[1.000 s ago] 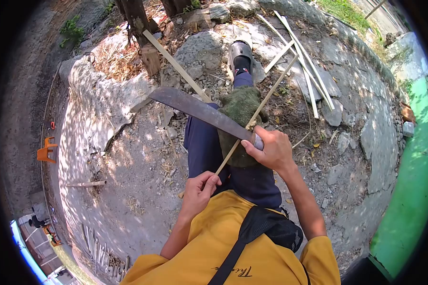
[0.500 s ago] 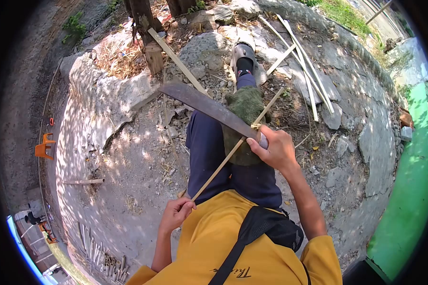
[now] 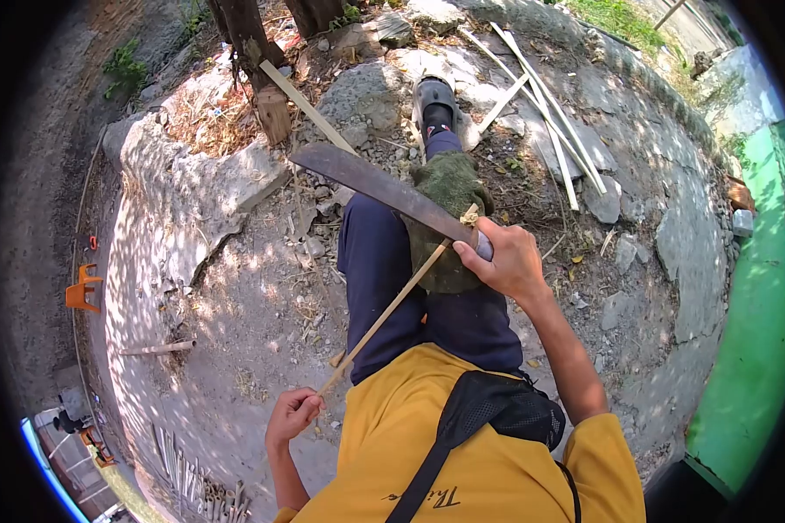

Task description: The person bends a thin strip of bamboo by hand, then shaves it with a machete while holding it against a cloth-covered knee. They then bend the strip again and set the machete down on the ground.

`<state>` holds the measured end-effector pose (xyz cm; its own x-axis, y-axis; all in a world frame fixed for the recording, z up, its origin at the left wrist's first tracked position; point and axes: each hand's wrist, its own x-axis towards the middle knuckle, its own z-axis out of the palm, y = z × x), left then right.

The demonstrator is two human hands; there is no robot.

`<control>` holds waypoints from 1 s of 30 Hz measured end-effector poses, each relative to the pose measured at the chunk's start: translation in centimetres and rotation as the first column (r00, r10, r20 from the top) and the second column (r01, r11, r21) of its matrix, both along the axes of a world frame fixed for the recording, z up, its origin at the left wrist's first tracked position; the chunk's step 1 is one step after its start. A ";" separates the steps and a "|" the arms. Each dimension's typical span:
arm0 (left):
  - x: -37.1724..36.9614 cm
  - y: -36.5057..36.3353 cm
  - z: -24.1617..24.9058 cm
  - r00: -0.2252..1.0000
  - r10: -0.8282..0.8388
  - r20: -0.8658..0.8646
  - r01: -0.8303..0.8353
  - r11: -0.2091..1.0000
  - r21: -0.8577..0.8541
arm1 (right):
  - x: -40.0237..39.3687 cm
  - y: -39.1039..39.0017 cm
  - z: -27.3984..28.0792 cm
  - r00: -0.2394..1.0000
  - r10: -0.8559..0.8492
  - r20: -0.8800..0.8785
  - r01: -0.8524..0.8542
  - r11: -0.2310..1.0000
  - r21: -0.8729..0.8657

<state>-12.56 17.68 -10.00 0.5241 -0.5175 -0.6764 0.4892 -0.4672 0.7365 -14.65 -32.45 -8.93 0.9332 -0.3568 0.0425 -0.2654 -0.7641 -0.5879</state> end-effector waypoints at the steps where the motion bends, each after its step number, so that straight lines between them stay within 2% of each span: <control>1: 0.1 0.4 0.5 1.000 -0.001 -0.001 0.001 1.000 0.016 | -0.1 -0.1 0.1 1.000 -0.003 0.005 0.003 1.000 0.008; 6: 1.0 2.4 2.9 0.999 -0.048 0.021 0.047 0.997 0.059 | -0.6 -0.4 -0.1 0.998 -0.050 0.042 0.051 0.999 -0.012; 9: 1.8 4.2 4.0 0.994 -0.104 0.033 0.098 0.983 0.155 | -1.2 -1.3 -0.1 0.997 -0.059 0.044 0.059 0.998 -0.010; 11: 2.4 5.0 4.7 0.997 -0.051 0.051 0.041 0.983 0.177 | -1.7 -2.1 -0.8 0.994 -0.040 0.099 0.031 0.995 0.096; 12: 2.6 4.6 5.2 0.997 -0.050 0.053 0.040 0.984 0.171 | -2.0 -2.4 -1.0 0.994 -0.039 0.101 0.030 0.996 0.090; 15: 3.8 2.4 5.7 0.992 -0.002 0.128 -0.023 0.980 0.196 | -3.1 -3.0 -0.8 0.984 -0.075 0.159 0.019 0.946 0.325; 16: 4.2 1.5 5.5 0.991 -0.004 0.131 -0.022 0.981 0.194 | -3.6 -3.1 -0.6 0.984 -0.076 0.162 0.020 0.946 0.323; 19: 5.4 -3.1 4.8 0.975 0.060 0.213 -0.091 0.986 0.141 | -5.3 -3.7 -0.6 0.964 -0.213 0.158 0.099 0.840 0.533; 21: 6.4 -7.7 4.7 0.946 0.123 0.299 -0.162 0.981 0.107 | -6.4 -3.8 -0.2 0.953 -0.264 0.150 0.133 0.808 0.575; 23: 7.4 -12.4 4.6 0.942 0.042 0.333 -0.075 0.994 0.085 | -7.5 -3.7 -0.2 0.924 -0.352 0.147 0.165 0.717 0.677; 25: 7.5 -16.7 4.0 0.884 -0.069 0.462 0.029 0.995 0.094 | -8.6 -3.6 -0.3 0.903 -0.401 0.153 0.177 0.672 0.719; 29: 5.5 -22.4 5.4 0.810 -0.121 0.574 0.066 0.991 0.116 | -10.8 -3.9 0.2 0.855 -0.499 0.139 0.207 0.574 0.792; 30: 5.0 -22.9 5.8 0.761 -0.114 0.639 0.062 0.993 0.104 | -11.4 -4.1 0.1 0.828 -0.546 0.128 0.228 0.537 0.813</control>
<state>-7.52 -5.21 -4.15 0.8037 -0.5469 -0.2346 -0.1323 -0.5485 0.8256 -26.07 -36.53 -8.85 0.6699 -0.7280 -0.1460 -0.0926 0.1132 -0.9893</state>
